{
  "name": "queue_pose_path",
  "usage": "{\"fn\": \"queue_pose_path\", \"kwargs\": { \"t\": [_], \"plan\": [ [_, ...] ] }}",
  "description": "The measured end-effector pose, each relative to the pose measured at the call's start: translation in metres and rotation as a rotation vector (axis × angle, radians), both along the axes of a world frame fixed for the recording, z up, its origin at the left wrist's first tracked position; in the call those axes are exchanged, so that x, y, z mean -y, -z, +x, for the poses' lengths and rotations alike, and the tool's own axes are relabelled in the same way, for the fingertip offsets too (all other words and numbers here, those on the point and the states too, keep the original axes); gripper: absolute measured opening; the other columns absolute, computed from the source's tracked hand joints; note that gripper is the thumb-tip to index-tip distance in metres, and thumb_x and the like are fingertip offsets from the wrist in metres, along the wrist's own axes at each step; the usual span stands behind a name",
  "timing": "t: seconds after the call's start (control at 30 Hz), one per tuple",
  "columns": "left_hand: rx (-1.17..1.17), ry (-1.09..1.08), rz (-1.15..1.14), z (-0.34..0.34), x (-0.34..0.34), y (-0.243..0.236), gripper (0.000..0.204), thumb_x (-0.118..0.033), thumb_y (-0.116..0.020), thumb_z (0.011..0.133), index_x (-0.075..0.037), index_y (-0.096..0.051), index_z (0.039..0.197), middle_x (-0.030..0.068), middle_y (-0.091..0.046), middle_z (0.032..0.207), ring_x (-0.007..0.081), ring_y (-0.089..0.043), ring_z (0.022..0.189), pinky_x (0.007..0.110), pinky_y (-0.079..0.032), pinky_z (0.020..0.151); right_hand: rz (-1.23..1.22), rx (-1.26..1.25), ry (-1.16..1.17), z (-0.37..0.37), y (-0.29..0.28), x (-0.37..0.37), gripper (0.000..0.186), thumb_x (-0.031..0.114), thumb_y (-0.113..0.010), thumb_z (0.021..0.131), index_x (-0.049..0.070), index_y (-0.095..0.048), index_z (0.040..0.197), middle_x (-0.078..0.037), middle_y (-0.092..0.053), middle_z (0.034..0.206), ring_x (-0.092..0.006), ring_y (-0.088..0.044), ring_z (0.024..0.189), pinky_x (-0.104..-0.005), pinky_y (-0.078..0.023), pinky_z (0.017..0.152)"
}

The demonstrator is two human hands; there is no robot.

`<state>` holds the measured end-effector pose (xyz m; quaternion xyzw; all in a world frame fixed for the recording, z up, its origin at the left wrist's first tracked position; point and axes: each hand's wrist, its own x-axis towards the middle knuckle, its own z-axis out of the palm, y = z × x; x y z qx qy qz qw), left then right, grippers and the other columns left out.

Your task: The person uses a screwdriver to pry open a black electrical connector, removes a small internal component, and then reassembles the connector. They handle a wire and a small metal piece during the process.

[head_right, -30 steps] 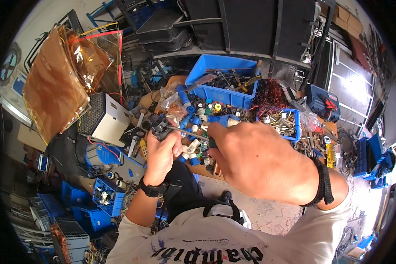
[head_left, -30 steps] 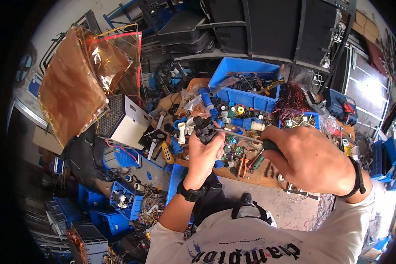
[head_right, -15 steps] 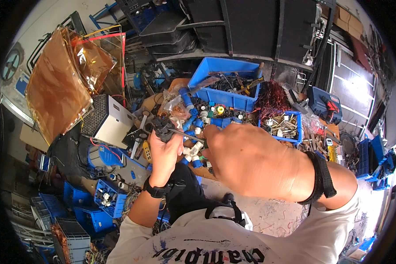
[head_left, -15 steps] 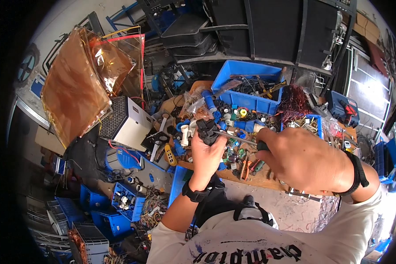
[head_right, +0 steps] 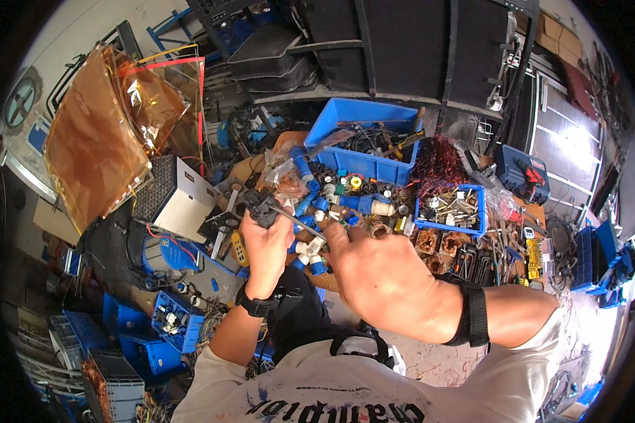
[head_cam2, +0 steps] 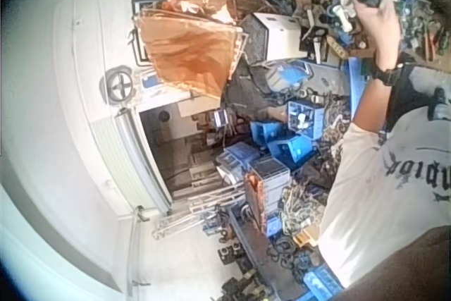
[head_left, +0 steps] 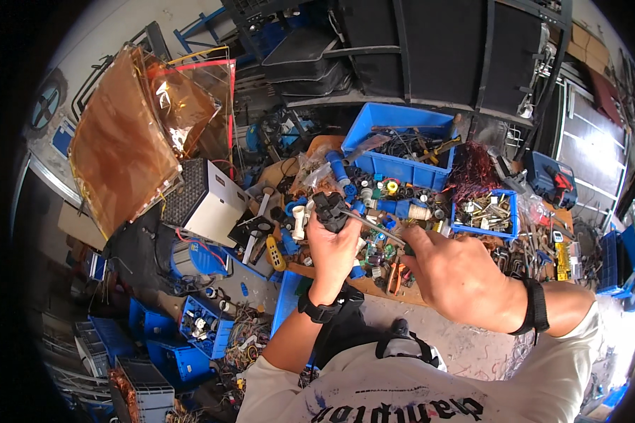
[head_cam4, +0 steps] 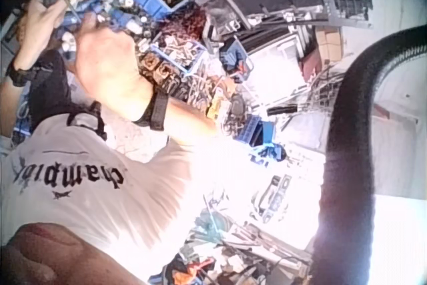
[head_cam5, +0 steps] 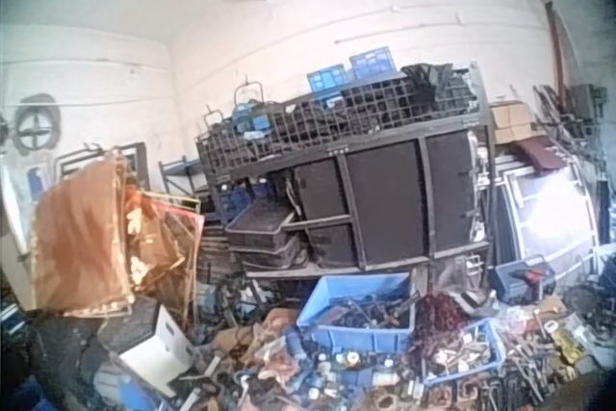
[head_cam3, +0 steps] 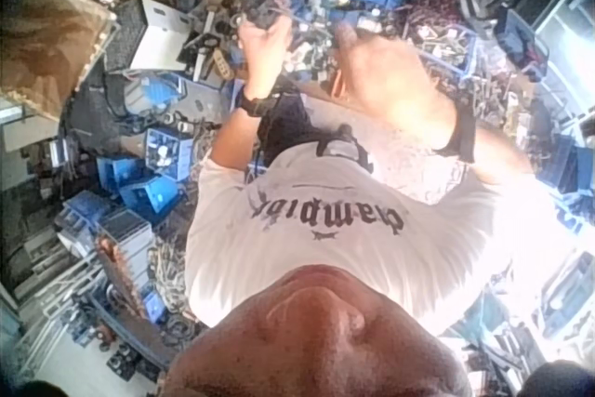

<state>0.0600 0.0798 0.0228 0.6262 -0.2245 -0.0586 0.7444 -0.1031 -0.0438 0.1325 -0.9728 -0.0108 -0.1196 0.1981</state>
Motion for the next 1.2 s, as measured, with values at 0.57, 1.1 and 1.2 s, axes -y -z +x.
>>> {"fn": "queue_pose_path", "kwargs": {
  "t": [0.57,1.1,1.2],
  "plan": [
    [-0.216,0.058,-0.033,-0.002,-0.002,-0.01,0.011,-0.001,-0.061,0.086,-0.007,-0.051,0.083,-0.0031,-0.051,0.062,0.0039,-0.044,0.047,0.02,-0.034,0.04,0.163,0.031,0.061,0.011,0.041,-0.002,0.024,0.014,-0.059,0.09,-0.001,-0.053,0.108,-0.021,-0.057,0.066,-0.0401,-0.06,0.061,-0.0453,-0.044,0.054],
    [-0.199,0.003,-0.033,-0.002,-0.001,0.0,0.011,-0.001,-0.062,0.085,-0.006,-0.053,0.084,-0.0041,-0.05,0.063,0.0039,-0.043,0.048,0.021,-0.034,0.043,0.818,-0.213,-0.046,0.036,0.055,0.018,0.027,0.023,-0.058,0.094,0.001,-0.058,0.11,-0.009,-0.056,0.062,-0.0225,-0.056,0.049,-0.0361,-0.044,0.048],
    [-0.228,-0.024,-0.099,0.0,0.002,0.008,0.008,0.0,-0.06,0.087,-0.005,-0.054,0.088,-0.0027,-0.049,0.062,0.0048,-0.042,0.046,0.021,-0.032,0.04,1.167,-0.368,-0.02,0.039,0.067,0.015,0.027,0.026,-0.057,0.096,0.003,-0.058,0.11,0.001,-0.047,0.059,-0.0089,-0.047,0.046,-0.0266,-0.039,0.043]
  ]
}}
